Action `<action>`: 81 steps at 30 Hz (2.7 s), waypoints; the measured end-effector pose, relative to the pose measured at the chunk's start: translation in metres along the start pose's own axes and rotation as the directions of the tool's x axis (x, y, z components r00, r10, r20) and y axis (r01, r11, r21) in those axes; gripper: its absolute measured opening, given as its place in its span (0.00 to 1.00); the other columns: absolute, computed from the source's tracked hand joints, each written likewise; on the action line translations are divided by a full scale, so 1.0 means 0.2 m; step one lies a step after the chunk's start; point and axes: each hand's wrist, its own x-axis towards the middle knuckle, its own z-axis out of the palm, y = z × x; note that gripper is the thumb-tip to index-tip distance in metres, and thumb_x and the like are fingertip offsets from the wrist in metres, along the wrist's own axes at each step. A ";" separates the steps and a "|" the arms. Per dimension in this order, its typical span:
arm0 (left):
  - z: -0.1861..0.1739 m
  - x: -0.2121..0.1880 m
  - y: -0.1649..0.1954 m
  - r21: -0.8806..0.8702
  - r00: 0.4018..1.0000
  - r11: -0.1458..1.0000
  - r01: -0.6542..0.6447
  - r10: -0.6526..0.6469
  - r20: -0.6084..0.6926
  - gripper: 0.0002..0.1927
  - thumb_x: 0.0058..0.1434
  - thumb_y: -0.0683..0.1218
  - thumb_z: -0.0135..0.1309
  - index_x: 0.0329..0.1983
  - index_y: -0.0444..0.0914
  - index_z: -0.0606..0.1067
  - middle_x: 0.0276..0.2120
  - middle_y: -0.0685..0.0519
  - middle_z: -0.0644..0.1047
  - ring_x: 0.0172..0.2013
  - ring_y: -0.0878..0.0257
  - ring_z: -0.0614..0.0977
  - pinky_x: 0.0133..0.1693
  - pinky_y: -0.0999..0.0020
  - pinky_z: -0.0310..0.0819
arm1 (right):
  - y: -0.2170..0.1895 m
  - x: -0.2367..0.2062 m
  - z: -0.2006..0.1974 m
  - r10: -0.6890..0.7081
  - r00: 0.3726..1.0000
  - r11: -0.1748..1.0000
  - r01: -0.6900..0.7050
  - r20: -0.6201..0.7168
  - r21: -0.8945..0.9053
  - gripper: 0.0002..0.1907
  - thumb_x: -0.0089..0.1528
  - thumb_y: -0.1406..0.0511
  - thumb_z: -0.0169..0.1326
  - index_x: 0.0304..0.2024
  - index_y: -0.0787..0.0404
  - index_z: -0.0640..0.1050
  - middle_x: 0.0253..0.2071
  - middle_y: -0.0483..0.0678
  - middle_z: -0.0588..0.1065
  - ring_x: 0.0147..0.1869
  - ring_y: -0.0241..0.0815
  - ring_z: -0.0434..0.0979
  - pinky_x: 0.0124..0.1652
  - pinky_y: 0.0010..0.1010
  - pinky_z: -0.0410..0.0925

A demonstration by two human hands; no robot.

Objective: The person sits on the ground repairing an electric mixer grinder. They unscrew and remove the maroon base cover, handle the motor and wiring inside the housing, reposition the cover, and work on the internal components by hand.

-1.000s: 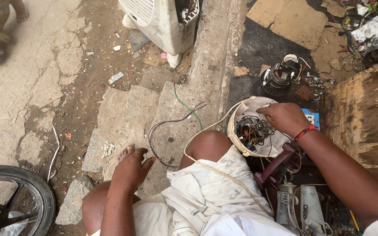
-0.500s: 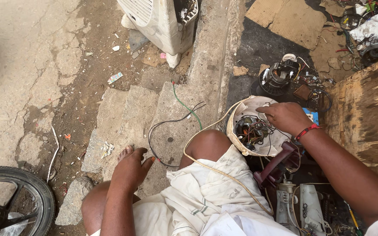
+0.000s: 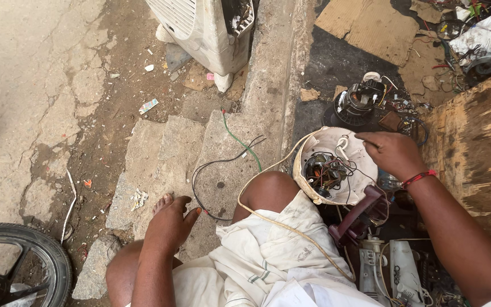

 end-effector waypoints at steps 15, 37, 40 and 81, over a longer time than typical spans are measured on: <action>0.04 0.00 -0.05 -0.067 0.999 0.998 -0.009 0.006 -0.039 0.26 0.62 0.61 0.55 0.60 0.46 0.75 0.51 0.47 0.81 0.56 0.51 0.81 0.58 0.57 0.73 | 0.01 -0.04 0.04 0.044 0.999 0.999 -0.044 -0.010 -0.028 0.10 0.63 0.59 0.56 0.45 0.50 0.83 0.42 0.45 0.81 0.43 0.51 0.81 0.42 0.41 0.73; 0.07 0.02 -0.08 -0.044 1.000 0.999 -0.013 0.012 -0.017 0.24 0.62 0.61 0.55 0.57 0.45 0.76 0.47 0.47 0.84 0.48 0.50 0.86 0.50 0.56 0.80 | 0.14 -0.34 -0.04 0.384 0.921 0.862 -0.329 -0.072 0.384 0.12 0.64 0.62 0.58 0.47 0.60 0.83 0.45 0.53 0.82 0.47 0.48 0.84 0.47 0.37 0.73; 0.08 0.03 -0.09 -0.119 0.999 0.992 -0.037 0.033 -0.037 0.25 0.62 0.59 0.55 0.58 0.45 0.76 0.47 0.46 0.83 0.46 0.51 0.88 0.48 0.58 0.81 | 0.13 -0.33 -0.01 0.388 0.921 0.846 -0.337 -0.043 0.413 0.13 0.63 0.61 0.58 0.48 0.59 0.83 0.44 0.53 0.83 0.46 0.48 0.84 0.46 0.37 0.73; 0.03 0.03 -0.05 -0.097 0.999 0.994 -0.050 0.047 -0.025 0.24 0.61 0.58 0.56 0.58 0.44 0.77 0.48 0.46 0.84 0.47 0.53 0.87 0.49 0.58 0.80 | 0.33 -1.19 0.15 0.496 0.858 0.862 -0.468 -0.133 0.195 0.14 0.67 0.58 0.58 0.51 0.55 0.84 0.39 0.52 0.82 0.39 0.47 0.84 0.38 0.33 0.73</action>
